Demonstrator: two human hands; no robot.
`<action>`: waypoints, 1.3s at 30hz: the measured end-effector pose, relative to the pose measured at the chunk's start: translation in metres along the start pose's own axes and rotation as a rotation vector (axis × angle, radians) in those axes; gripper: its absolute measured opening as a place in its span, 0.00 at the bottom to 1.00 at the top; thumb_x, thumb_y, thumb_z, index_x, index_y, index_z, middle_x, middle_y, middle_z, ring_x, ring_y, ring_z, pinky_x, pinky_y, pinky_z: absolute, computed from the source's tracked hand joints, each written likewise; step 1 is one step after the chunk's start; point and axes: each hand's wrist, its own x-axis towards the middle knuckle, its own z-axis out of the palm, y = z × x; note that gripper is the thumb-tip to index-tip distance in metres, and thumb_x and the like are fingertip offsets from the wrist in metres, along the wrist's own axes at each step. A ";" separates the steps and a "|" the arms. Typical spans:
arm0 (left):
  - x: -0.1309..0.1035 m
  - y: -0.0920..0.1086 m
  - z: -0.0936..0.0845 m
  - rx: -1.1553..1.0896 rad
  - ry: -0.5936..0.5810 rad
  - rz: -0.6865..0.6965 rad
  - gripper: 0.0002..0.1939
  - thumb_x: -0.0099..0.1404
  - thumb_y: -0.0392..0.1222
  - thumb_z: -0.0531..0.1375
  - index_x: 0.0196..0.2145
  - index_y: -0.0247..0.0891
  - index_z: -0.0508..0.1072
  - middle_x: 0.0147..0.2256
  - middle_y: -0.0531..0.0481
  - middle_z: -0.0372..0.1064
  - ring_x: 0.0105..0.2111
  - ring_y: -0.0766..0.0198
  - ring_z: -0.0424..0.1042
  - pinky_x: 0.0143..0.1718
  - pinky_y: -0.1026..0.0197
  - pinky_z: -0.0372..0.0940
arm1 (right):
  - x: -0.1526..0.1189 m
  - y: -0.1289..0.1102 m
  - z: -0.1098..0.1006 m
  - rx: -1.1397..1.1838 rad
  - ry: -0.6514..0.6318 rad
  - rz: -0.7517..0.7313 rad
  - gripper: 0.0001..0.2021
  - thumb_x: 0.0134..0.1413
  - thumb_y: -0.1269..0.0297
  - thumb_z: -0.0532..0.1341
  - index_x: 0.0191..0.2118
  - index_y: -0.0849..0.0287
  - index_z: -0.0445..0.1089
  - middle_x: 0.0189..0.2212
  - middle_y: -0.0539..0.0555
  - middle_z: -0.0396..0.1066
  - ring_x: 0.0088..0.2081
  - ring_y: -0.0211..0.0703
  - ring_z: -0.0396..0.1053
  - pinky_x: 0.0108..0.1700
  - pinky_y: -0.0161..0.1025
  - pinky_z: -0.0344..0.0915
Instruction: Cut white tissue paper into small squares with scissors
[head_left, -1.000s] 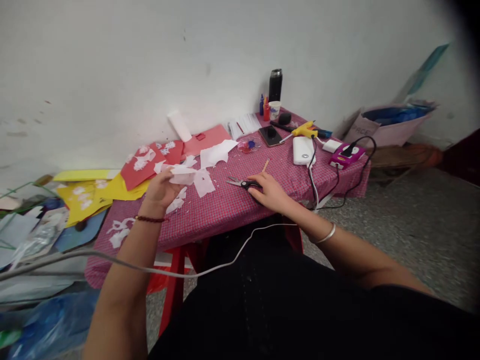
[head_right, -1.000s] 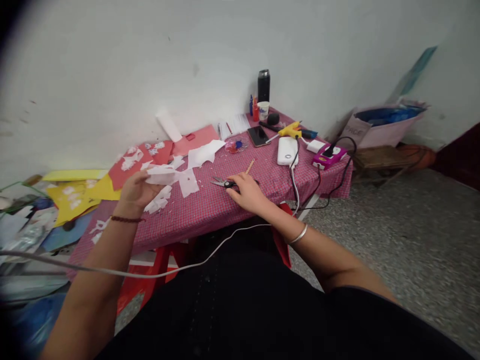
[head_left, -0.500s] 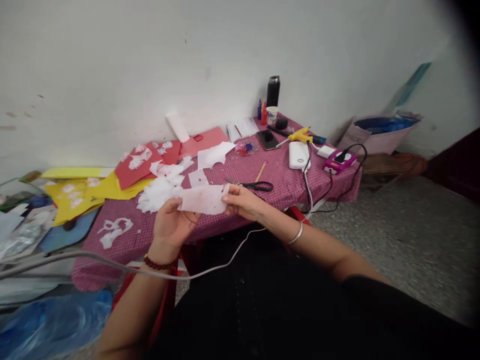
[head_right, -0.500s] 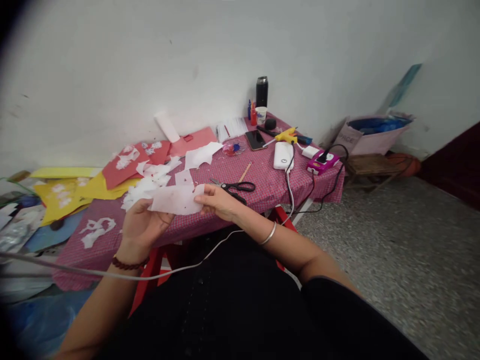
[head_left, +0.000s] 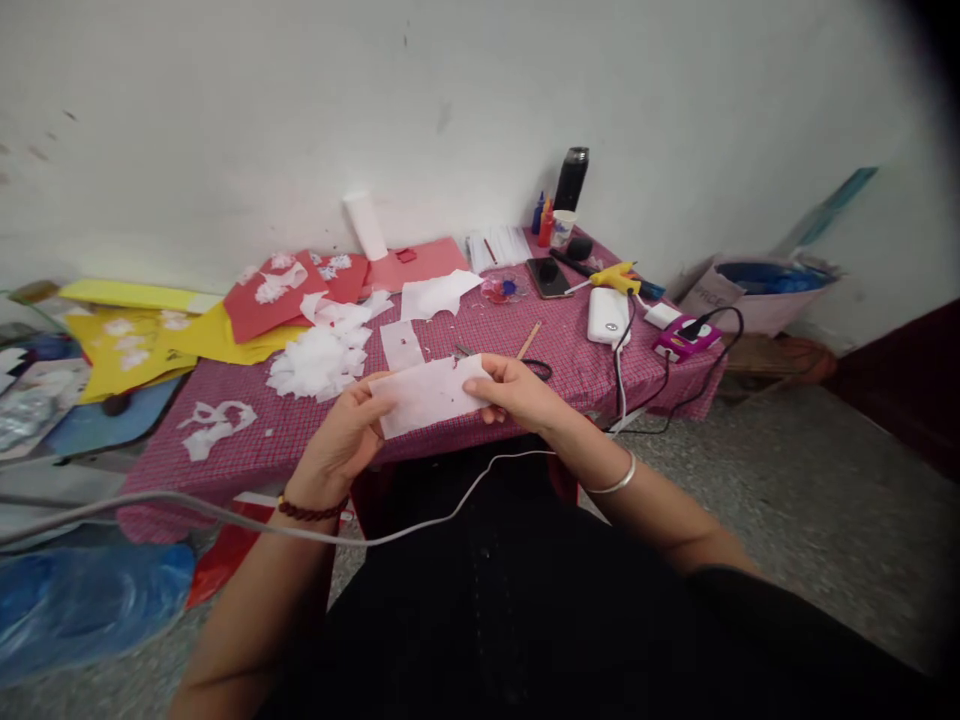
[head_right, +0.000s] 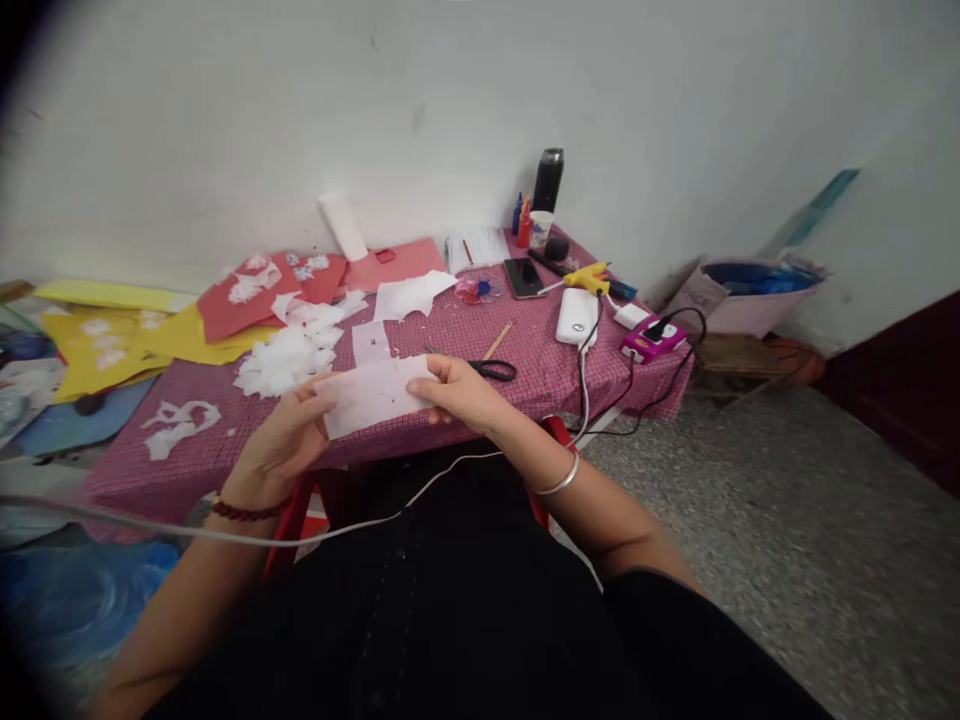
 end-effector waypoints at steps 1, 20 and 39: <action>-0.001 -0.001 0.000 0.019 0.001 0.011 0.22 0.42 0.36 0.73 0.38 0.35 0.76 0.33 0.48 0.78 0.33 0.57 0.78 0.36 0.59 0.73 | 0.000 -0.001 -0.001 -0.012 0.010 -0.001 0.14 0.49 0.58 0.67 0.37 0.60 0.68 0.20 0.43 0.68 0.15 0.28 0.62 0.13 0.25 0.52; -0.042 0.017 -0.002 0.412 0.051 0.310 0.04 0.55 0.37 0.69 0.31 0.41 0.80 0.25 0.51 0.72 0.20 0.68 0.66 0.18 0.68 0.60 | -0.015 -0.017 0.003 -0.018 -0.007 -0.162 0.09 0.50 0.59 0.68 0.34 0.58 0.72 0.22 0.45 0.66 0.20 0.30 0.59 0.20 0.28 0.58; -0.035 0.022 -0.005 0.096 -0.160 0.132 0.07 0.48 0.40 0.72 0.24 0.38 0.79 0.29 0.51 0.70 0.16 0.72 0.67 0.15 0.69 0.62 | -0.017 -0.024 0.007 0.225 -0.078 -0.082 0.07 0.47 0.64 0.68 0.27 0.60 0.72 0.20 0.47 0.67 0.17 0.29 0.61 0.17 0.27 0.56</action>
